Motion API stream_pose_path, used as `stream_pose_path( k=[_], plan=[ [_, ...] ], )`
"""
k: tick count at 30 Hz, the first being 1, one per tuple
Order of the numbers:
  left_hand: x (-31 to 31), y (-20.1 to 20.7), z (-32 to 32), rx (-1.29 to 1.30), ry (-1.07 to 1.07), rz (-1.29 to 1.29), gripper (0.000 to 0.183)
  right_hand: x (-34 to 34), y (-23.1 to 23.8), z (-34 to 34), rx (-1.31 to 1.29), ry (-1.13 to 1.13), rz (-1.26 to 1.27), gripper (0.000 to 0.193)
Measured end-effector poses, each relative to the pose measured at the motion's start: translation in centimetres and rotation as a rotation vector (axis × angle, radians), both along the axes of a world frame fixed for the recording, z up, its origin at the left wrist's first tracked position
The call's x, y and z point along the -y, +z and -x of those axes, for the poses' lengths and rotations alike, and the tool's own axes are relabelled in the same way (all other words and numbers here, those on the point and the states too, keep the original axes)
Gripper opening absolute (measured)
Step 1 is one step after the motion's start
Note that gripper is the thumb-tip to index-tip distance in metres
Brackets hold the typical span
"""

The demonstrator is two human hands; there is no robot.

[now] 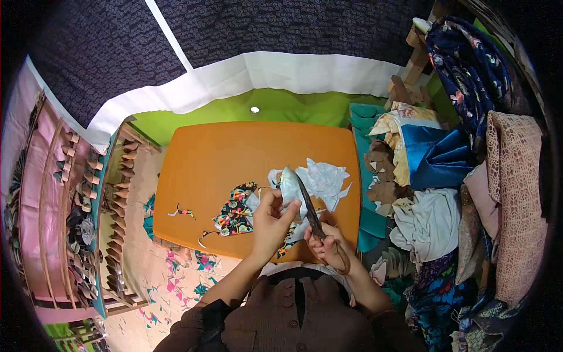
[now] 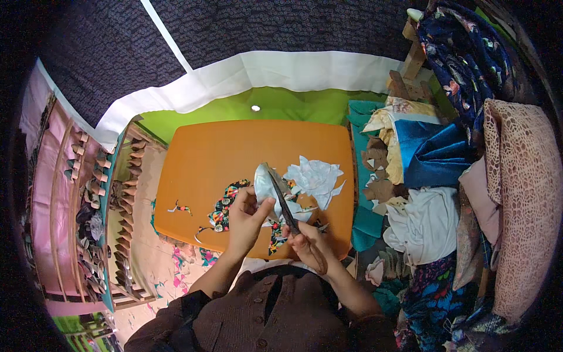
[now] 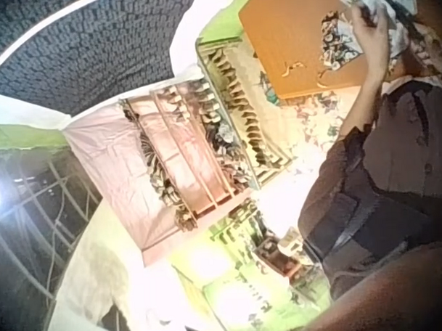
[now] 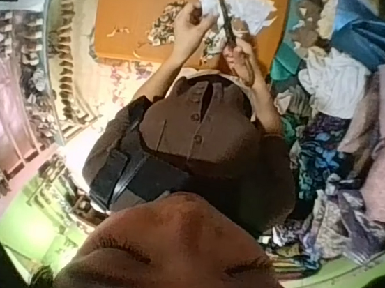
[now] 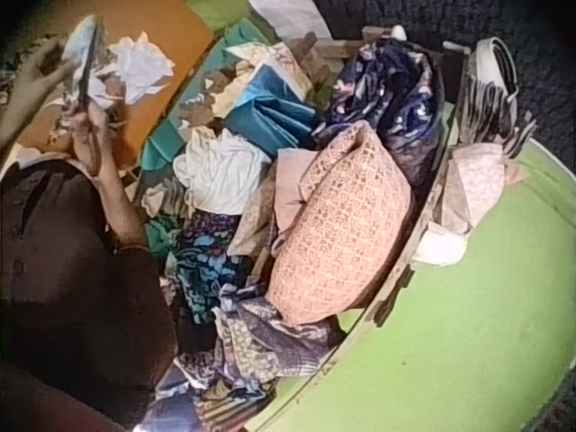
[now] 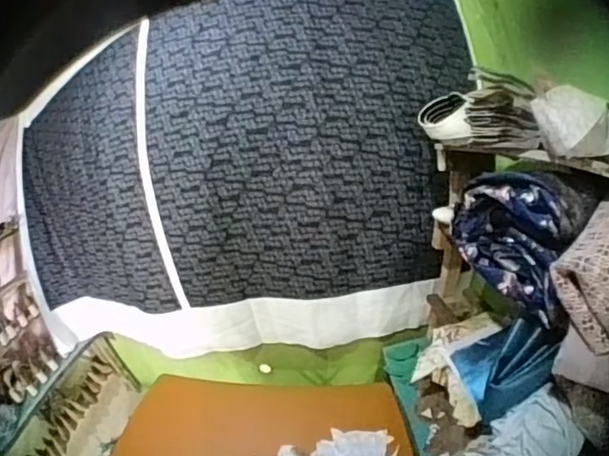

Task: Cutting out specific shapes or patterns from fabric scraps using scissors.

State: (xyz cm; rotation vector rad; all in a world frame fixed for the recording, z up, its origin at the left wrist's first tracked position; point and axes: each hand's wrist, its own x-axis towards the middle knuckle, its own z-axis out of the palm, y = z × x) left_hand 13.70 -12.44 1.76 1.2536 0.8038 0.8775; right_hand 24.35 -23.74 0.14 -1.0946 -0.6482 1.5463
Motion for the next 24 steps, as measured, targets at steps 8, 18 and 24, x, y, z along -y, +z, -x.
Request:
stream_pose_path(
  k=[8, 18, 24],
  plan=[
    [-0.1, 0.6, 0.3, -0.068, -0.118, -0.022, 0.018, 0.0, -0.5, -0.3, 0.187, -0.022, -0.07, 0.073],
    [-0.3, -0.5, 0.3, -0.07, -0.157, -0.07, 0.019, 0.1, -1.4, 0.5, 0.122, -0.13, -0.224, 0.051],
    [-0.5, -0.6, 0.3, -0.117, -0.093, -0.037, 0.017, -0.1, -0.1, 0.1, 0.29, -0.002, 0.029, 0.07]
  ],
)
